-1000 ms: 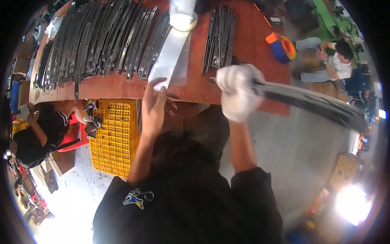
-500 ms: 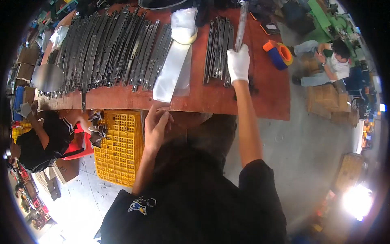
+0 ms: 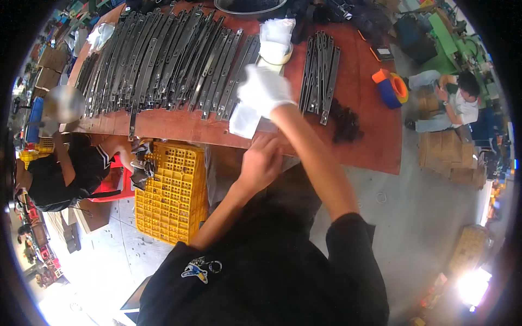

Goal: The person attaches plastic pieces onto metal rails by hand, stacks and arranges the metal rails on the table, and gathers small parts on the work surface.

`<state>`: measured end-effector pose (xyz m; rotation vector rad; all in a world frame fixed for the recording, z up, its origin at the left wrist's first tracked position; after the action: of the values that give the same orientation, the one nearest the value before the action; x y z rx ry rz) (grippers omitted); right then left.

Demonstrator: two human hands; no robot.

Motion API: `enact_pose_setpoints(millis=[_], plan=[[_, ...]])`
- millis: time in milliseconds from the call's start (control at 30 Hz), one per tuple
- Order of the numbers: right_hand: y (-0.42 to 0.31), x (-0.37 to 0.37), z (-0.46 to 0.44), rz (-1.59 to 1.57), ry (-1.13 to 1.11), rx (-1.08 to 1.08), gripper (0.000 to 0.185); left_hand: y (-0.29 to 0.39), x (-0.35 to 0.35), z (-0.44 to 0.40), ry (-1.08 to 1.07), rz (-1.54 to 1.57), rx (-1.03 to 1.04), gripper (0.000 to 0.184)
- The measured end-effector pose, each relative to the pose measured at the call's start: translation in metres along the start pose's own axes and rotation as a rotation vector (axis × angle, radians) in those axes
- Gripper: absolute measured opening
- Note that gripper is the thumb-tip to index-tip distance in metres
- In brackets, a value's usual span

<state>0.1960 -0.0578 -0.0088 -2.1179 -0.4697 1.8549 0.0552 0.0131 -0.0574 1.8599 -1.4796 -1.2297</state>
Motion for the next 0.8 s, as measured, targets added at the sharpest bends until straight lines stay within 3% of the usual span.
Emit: enact_pose_setpoints(millis=[33, 100, 133, 167, 200, 233, 267, 300, 333, 367, 433, 500, 533, 567, 633, 800], plan=[[-0.022, 0.025, -0.011, 0.032, -0.089, -0.042, 0.039, 0.006, 0.014, -0.009, -0.011, -0.007, 0.097, 0.014], [-0.039, 0.078, -0.016, 0.082, -0.193, -0.033, 0.038, 0.010, 0.042, -0.023, -0.194, 0.027, -0.076, 0.011], [-0.043, 0.082, -0.016, 0.105, -0.247, 0.034, 0.044, 0.023, 0.041, -0.026, -0.090, -0.051, 0.121, 0.014], [-0.054, 0.089, -0.013, 0.121, -0.303, 0.083, 0.050, 0.037, 0.038, -0.024, 0.022, -0.149, 0.316, 0.016], [-0.063, 0.115, -0.008, 0.324, -0.381, -0.164, 0.054, 0.032, 0.060, -0.016, 0.400, 0.000, 0.166, 0.016], [-0.088, 0.116, 0.008, 0.814, -0.599, -0.600, 0.054, 0.017, 0.080, 0.000, 0.777, 0.158, 0.038, 0.016], [-0.084, 0.126, -0.006, 0.527, -0.578, -0.438, 0.052, 0.013, 0.095, -0.008, 0.431, 0.023, 0.077, 0.015], [-0.078, 0.131, -0.016, 0.431, -0.378, -0.325, 0.044, 0.005, 0.107, -0.009, 0.086, -0.109, 0.088, 0.015], [-0.067, 0.113, -0.015, 0.144, -0.161, 0.072, 0.058, 0.017, 0.094, -0.014, 0.042, -0.081, 0.087, 0.019], [-0.059, 0.114, -0.018, 0.058, -0.146, 0.196, 0.070, 0.033, 0.084, -0.022, -0.005, -0.042, 0.092, 0.023], [-0.056, 0.097, -0.015, -0.047, -0.125, 0.283, 0.063, 0.036, 0.099, -0.020, -0.024, -0.052, 0.140, 0.023], [-0.039, 0.096, -0.010, -0.314, 0.208, 0.204, 0.055, 0.038, 0.117, -0.023, -0.028, -0.065, 0.190, 0.023], [-0.045, 0.083, 0.004, -0.686, 0.023, 0.511, 0.043, 0.043, 0.128, -0.023, -0.055, -0.057, 0.273, 0.020], [-0.038, 0.091, 0.004, -1.029, 0.017, 0.554, 0.024, 0.046, 0.139, -0.020, -0.093, -0.051, 0.356, 0.019], [-0.023, 0.092, 0.000, -1.455, -0.030, 0.668, 0.019, 0.047, 0.169, -0.011, -0.073, -0.079, 0.416, 0.021], [-0.024, 0.081, -0.002, -1.267, 0.123, 0.601, 0.013, 0.023, 0.188, -0.019, -0.186, -0.012, 0.382, 0.027]])
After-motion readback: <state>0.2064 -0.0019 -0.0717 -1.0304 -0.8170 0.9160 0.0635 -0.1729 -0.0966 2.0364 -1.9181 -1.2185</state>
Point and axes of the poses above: each hand's wrist, its own z-axis away from the middle knuckle, its own x-axis out of the palm, y = z × x, the point moved 6 cm from there along -z, towards the middle knuckle, and after that the axes turned 12 degrees about y, right-handed, at the moved point
